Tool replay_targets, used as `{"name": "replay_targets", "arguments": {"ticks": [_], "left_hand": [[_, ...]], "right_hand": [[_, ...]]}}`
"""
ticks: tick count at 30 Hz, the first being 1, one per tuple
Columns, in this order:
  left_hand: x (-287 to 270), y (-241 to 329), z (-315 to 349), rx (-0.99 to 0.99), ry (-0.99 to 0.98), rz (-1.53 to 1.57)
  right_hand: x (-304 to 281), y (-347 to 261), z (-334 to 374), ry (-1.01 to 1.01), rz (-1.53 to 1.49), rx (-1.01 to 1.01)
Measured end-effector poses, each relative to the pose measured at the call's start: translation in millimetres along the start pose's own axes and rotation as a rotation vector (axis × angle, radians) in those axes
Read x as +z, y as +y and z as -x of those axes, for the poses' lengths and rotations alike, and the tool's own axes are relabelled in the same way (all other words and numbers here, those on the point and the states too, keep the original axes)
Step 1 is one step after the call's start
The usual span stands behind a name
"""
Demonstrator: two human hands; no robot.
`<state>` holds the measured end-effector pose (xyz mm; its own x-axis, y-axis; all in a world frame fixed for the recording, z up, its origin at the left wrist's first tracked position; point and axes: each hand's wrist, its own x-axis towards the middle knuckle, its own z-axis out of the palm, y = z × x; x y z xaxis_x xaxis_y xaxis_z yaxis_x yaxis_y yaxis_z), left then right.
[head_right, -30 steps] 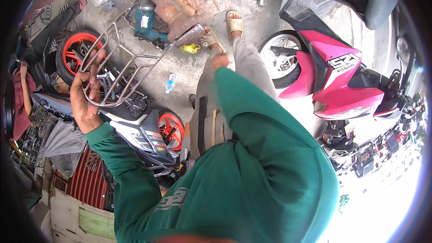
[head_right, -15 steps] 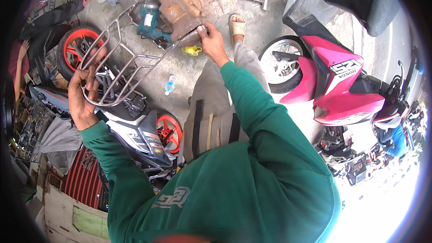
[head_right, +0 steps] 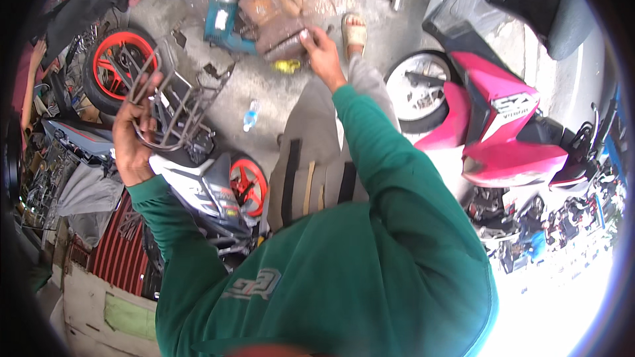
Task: The person holds a metal rack against the front of a scooter, aligns it, and secures it using a bench vise and a wrench. They repeatedly adjust the rack's position and tighten fasteners while two other people stand nearby.
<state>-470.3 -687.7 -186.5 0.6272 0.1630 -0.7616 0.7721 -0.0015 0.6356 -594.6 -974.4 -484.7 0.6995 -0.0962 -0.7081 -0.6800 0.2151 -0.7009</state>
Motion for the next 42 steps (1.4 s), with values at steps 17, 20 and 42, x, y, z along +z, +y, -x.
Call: {"name": "replay_targets", "arguments": {"ticks": [17,20,42], "left_hand": [[71,0,-13,-0.024,-0.102,0.130],[75,4,-18,-0.059,-0.079,0.177],[82,1,-18,-0.130,-0.118,0.201]], "right_hand": [[16,5,-8,0.048,-0.318,-0.152],[19,7,-5,0.057,-0.299,-0.152],[-53,121,-21,-0.261,0.735,-0.243]]}}
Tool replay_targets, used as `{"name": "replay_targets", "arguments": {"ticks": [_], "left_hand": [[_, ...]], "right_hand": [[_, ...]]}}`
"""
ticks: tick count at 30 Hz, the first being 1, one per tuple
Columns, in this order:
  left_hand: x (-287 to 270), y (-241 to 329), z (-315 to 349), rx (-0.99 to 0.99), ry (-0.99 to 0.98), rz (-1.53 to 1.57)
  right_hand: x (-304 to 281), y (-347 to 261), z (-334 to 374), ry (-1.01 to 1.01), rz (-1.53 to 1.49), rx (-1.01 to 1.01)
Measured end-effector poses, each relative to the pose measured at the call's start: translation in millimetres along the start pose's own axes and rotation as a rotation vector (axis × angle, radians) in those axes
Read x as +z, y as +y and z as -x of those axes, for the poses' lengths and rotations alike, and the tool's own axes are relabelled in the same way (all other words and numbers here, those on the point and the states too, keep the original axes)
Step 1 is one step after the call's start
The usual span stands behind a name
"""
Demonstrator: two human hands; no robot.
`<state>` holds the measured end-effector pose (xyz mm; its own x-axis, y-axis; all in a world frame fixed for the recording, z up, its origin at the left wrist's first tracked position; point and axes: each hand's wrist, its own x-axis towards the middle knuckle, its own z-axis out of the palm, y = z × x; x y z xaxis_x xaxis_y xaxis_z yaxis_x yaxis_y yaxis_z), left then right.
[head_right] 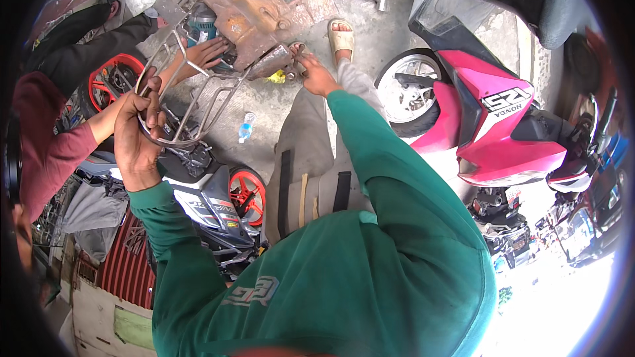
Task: The person holds a metal rack against the front of a scooter, aligns it, and secures it using a bench vise and a wrench. They repeatedly adjust the rack's position and tighten fasteners while two other people stand nearby.
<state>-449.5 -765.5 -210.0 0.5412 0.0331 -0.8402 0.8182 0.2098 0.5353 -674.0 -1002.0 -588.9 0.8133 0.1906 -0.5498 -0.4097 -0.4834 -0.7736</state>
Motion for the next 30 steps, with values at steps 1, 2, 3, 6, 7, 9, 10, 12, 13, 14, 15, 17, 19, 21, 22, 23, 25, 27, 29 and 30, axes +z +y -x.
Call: {"name": "replay_targets", "arguments": {"ticks": [1,2,3,6,7,9,10,12,13,14,15,17,19,21,22,23,25,27,29,30], "left_hand": [[0,-1,0,-0.006,0.018,-0.007],[0,-3,2,-0.007,0.030,-0.007],[1,-4,2,0.000,0.004,-0.007],[3,-5,5,-0.017,0.010,0.044],[3,-6,5,0.005,0.011,0.033],[3,-6,5,0.032,0.028,0.033],[3,-7,6,0.046,0.024,0.049],[2,-7,5,0.073,0.040,0.014],[2,-7,4,0.069,0.021,0.024],[2,-6,3,0.067,0.001,0.036],[2,-5,3,0.074,-0.003,0.050],[4,-6,0,0.062,0.029,0.012],[7,-7,1,0.073,0.025,-0.047],[13,-13,2,0.112,0.015,-0.042],[15,-16,4,0.117,0.026,-0.041],[16,-19,7,0.113,0.038,-0.038],[17,-22,9,0.134,0.036,-0.017],[13,-19,5,0.099,0.064,-0.020],[4,-8,-6,0.066,0.061,-0.036],[-2,0,-13,0.041,0.034,-0.029]], "right_hand": [[4,4,-5,-0.008,0.002,-0.059],[8,4,-8,-0.044,0.005,-0.052],[12,0,-12,-0.107,0.042,0.017],[28,-26,-15,-0.195,-0.017,0.226],[34,-35,-10,-0.113,-0.149,0.297],[52,-55,7,0.004,-0.433,0.502],[62,-65,12,0.066,-0.585,0.572],[84,-86,23,0.155,-0.922,0.648],[90,-96,28,0.140,-1.113,0.604],[95,-109,37,0.121,-1.286,0.624],[96,-125,50,0.128,-1.426,0.723],[80,-154,79,0.139,-1.695,0.659],[33,-162,93,0.051,-1.551,0.783],[-36,-144,87,-0.239,-1.246,0.831],[-70,-130,75,-0.390,-1.054,0.901],[-99,-117,62,-0.517,-0.798,0.781],[-141,-96,34,-0.607,-0.187,0.575],[-155,-90,16,-0.676,0.183,0.402],[-152,-96,6,-0.749,0.340,0.301],[-137,-105,11,-0.761,-0.008,0.466]]}}
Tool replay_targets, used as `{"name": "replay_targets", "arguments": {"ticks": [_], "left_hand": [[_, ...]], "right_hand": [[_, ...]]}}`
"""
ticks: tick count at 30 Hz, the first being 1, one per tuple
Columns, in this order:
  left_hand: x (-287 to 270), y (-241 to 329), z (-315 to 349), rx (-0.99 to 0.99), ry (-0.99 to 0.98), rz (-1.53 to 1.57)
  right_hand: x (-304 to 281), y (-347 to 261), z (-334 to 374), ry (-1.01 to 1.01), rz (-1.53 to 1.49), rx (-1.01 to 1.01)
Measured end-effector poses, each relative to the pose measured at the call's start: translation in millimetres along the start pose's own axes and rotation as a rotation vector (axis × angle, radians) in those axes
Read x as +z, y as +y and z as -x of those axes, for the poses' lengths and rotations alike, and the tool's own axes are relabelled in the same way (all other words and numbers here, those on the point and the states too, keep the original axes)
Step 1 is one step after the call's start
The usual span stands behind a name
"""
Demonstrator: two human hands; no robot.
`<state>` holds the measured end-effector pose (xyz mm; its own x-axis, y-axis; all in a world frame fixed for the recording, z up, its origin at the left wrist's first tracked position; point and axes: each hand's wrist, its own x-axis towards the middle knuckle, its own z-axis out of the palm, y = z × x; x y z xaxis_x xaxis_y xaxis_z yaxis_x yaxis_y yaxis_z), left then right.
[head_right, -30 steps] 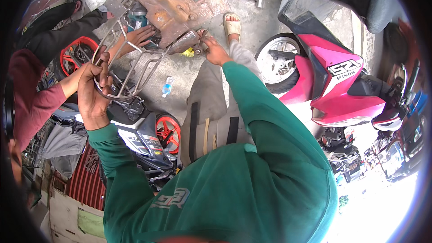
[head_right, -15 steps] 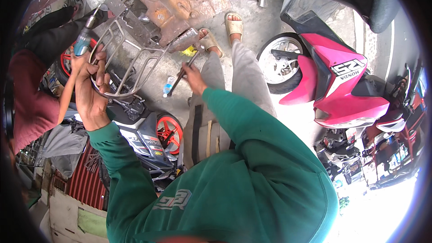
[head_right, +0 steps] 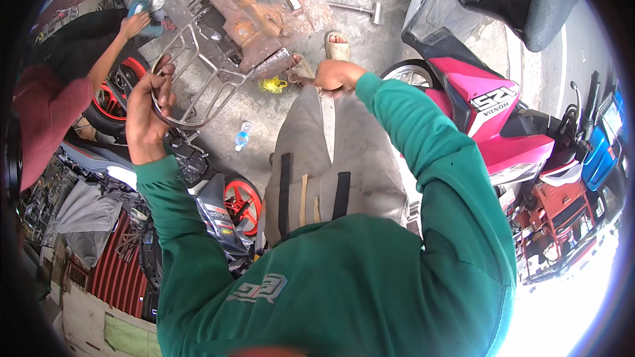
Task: The person holds a metal rack against the front of a scooter, aligns it, and secures it using a bench vise and a wrench. They repeatedly adjust the rack's position and tighten fasteners while two other people stand nearby.
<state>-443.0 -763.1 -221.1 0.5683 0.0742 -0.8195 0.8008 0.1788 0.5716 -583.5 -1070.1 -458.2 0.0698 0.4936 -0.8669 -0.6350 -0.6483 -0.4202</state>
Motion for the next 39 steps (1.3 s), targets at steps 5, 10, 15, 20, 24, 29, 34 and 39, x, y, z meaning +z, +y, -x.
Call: {"name": "replay_targets", "arguments": {"ticks": [5,10,15,20,24,29,34,39], "left_hand": [[-37,15,-8,-0.051,-0.039,-0.028],[-55,6,11,-0.013,0.020,0.066],[-51,3,28,0.015,-0.019,0.058],[-40,7,63,0.033,-0.074,0.086],[-31,11,76,0.044,-0.109,0.075],[-31,20,81,0.051,-0.088,0.129],[-31,21,87,0.041,-0.106,0.177],[-18,29,71,-0.039,-0.106,0.191]], "right_hand": [[131,-35,-22,-0.136,-1.283,-0.091],[183,-61,-63,0.543,-0.283,-0.106],[137,-50,-41,1.275,-0.001,-0.368],[75,-50,-72,0.919,-0.495,-0.597],[75,-36,-87,0.875,-0.666,-0.620],[81,-37,-87,0.798,-0.871,-0.725],[78,-39,-82,0.793,-0.862,-0.728],[81,-37,-86,0.794,-0.871,-0.751]]}}
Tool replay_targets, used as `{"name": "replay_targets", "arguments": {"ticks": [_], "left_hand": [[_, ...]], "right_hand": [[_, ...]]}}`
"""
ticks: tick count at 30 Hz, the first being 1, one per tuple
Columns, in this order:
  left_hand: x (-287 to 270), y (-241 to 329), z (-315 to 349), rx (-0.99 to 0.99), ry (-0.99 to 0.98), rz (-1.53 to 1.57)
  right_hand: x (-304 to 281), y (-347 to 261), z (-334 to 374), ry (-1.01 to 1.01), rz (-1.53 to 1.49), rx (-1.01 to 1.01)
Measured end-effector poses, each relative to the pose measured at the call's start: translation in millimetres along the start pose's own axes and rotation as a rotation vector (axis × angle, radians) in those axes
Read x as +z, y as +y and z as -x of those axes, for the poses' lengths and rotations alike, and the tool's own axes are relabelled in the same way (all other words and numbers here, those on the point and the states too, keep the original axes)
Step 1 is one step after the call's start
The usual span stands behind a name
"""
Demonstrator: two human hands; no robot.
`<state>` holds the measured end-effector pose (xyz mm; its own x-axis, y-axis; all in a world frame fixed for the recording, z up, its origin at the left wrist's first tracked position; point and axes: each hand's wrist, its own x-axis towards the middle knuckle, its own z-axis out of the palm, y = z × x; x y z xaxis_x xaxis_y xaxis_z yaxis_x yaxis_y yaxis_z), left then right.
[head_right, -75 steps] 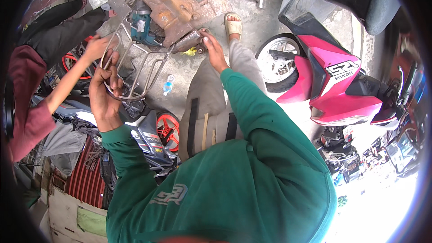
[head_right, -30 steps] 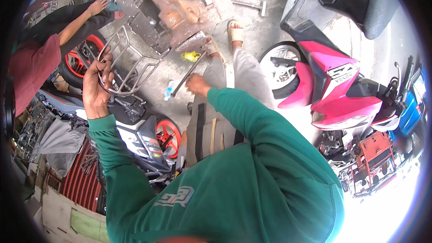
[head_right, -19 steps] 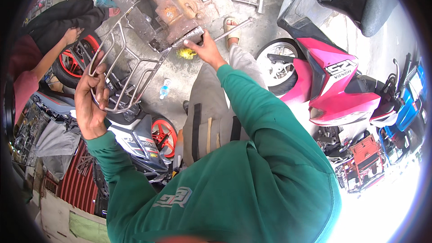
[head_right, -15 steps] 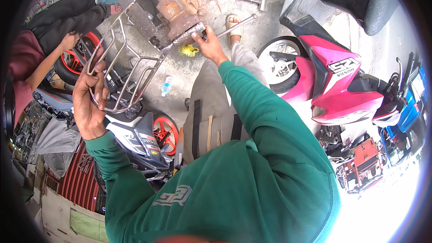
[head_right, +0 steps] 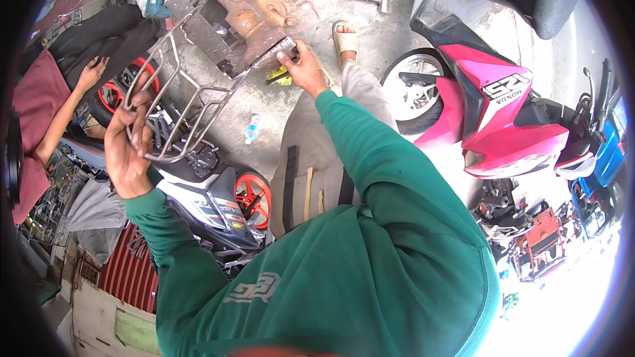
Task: The person holds a metal rack against the front of a scooter, aligns it, and secures it using a bench vise and a wrench. They repeatedly adjust the rack's position and tighten fasteners while two other people stand nearby.
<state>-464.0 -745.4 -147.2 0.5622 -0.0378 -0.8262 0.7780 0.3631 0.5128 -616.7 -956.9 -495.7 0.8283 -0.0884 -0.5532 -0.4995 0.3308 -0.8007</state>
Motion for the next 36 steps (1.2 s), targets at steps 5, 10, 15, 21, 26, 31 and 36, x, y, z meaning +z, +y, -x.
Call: {"name": "replay_targets", "arguments": {"ticks": [5,10,15,21,26,31,36], "left_hand": [[11,-3,18,0.021,-0.058,0.018],[10,0,14,-0.010,-0.019,0.091],[2,-6,1,-0.007,-0.055,0.068],[-19,36,-17,-0.107,-0.110,0.111],[-36,51,-40,-0.121,-0.077,0.023],[-30,31,-39,-0.039,-0.093,0.024],[-18,14,-19,0.120,0.141,-0.375]], "right_hand": [[-3,-3,7,0.028,0.165,-0.045],[58,-30,78,0.408,0.297,0.265],[118,-81,103,-0.368,-1.050,0.603],[144,-138,104,-0.199,-1.105,0.621],[143,-145,94,-0.158,-1.115,0.600],[134,-135,90,-0.148,-1.099,0.586],[129,-135,98,-0.179,-1.089,0.643]]}}
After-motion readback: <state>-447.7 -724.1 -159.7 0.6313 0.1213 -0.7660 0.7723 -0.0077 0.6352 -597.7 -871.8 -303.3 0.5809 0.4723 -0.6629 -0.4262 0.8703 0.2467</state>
